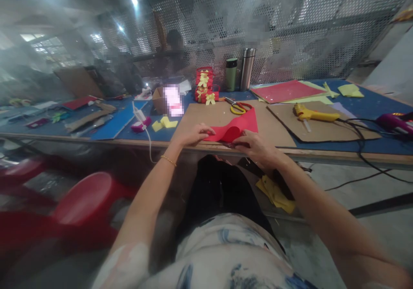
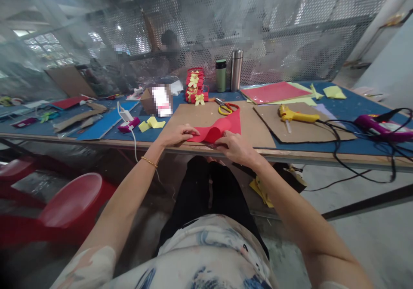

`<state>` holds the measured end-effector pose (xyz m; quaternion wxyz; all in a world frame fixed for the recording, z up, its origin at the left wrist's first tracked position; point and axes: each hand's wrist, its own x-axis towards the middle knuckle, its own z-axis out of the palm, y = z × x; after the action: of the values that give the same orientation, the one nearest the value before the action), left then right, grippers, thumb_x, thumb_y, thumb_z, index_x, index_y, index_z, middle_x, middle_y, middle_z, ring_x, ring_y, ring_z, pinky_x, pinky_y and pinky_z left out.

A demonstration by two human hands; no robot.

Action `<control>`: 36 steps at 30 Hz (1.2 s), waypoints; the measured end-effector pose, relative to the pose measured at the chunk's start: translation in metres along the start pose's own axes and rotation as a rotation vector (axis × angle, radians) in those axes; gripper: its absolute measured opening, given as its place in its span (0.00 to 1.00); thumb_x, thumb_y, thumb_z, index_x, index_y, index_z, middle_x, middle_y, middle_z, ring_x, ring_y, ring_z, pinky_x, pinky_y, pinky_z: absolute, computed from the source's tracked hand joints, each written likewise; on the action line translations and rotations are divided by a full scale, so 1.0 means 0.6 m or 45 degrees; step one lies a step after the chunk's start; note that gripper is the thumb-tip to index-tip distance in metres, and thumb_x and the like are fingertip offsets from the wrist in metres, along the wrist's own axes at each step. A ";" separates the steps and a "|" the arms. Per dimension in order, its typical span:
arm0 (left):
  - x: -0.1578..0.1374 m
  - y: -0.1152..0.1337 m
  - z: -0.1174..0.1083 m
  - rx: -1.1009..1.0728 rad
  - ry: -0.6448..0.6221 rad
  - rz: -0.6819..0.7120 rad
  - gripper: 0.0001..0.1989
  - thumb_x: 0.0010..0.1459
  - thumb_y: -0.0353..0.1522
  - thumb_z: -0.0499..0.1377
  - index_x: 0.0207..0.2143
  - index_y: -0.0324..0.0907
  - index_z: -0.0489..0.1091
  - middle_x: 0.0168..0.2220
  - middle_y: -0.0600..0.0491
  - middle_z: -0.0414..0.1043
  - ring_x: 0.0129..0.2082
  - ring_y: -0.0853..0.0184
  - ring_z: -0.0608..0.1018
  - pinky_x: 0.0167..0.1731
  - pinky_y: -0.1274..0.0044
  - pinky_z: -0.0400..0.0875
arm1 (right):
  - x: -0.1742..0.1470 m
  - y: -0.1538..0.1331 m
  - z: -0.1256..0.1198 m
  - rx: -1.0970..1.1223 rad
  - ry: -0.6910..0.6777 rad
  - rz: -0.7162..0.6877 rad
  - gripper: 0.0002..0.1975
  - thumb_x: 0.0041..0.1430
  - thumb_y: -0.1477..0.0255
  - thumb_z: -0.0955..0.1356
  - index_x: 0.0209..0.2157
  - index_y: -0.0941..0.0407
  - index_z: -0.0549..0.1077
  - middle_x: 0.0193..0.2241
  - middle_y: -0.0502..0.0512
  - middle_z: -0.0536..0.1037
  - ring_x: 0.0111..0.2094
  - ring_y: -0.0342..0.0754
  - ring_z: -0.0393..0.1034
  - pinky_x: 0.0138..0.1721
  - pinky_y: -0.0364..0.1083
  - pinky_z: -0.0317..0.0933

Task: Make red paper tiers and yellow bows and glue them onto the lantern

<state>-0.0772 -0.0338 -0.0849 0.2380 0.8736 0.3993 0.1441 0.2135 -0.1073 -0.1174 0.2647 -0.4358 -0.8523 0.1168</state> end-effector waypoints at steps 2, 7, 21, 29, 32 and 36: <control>0.000 -0.001 0.001 -0.001 -0.007 -0.001 0.16 0.65 0.30 0.55 0.50 0.43 0.80 0.48 0.47 0.75 0.49 0.59 0.77 0.56 0.67 0.69 | 0.001 -0.005 -0.002 -0.016 -0.006 0.010 0.14 0.67 0.70 0.67 0.45 0.52 0.87 0.39 0.60 0.78 0.39 0.53 0.74 0.43 0.49 0.67; 0.005 -0.008 -0.001 0.034 -0.041 0.024 0.17 0.65 0.30 0.55 0.51 0.42 0.79 0.49 0.47 0.76 0.49 0.60 0.77 0.57 0.68 0.68 | 0.001 -0.007 -0.005 -0.035 -0.033 0.037 0.13 0.66 0.71 0.68 0.44 0.53 0.87 0.38 0.60 0.78 0.39 0.53 0.73 0.41 0.48 0.65; 0.010 0.000 0.002 -0.193 -0.048 -0.081 0.13 0.60 0.31 0.61 0.46 0.41 0.79 0.44 0.48 0.79 0.42 0.63 0.78 0.45 0.72 0.70 | 0.009 -0.020 -0.003 -0.073 -0.052 0.060 0.14 0.67 0.71 0.68 0.46 0.54 0.86 0.40 0.61 0.79 0.40 0.54 0.74 0.41 0.47 0.63; 0.012 0.000 0.002 -0.225 -0.057 -0.077 0.13 0.60 0.32 0.61 0.46 0.40 0.79 0.40 0.50 0.78 0.37 0.67 0.76 0.39 0.75 0.67 | 0.008 -0.015 -0.002 0.012 -0.034 0.034 0.13 0.66 0.72 0.68 0.45 0.54 0.86 0.39 0.60 0.80 0.40 0.53 0.74 0.42 0.48 0.65; 0.011 0.002 0.002 -0.208 -0.041 -0.076 0.12 0.60 0.33 0.62 0.45 0.40 0.79 0.35 0.52 0.75 0.35 0.67 0.74 0.37 0.75 0.66 | 0.012 -0.019 0.000 -0.012 -0.038 0.044 0.13 0.67 0.71 0.68 0.45 0.55 0.86 0.40 0.61 0.80 0.40 0.54 0.75 0.43 0.48 0.65; 0.009 0.007 0.001 -0.262 -0.054 -0.093 0.11 0.61 0.32 0.62 0.45 0.40 0.79 0.32 0.53 0.74 0.34 0.66 0.74 0.37 0.75 0.66 | 0.013 -0.021 0.000 -0.031 -0.047 0.027 0.13 0.67 0.71 0.68 0.44 0.54 0.86 0.40 0.61 0.79 0.41 0.54 0.75 0.43 0.48 0.65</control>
<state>-0.0707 -0.0321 -0.0825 0.3397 0.8323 0.4089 0.1571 0.2012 -0.1084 -0.1090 0.2422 -0.4458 -0.8537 0.1171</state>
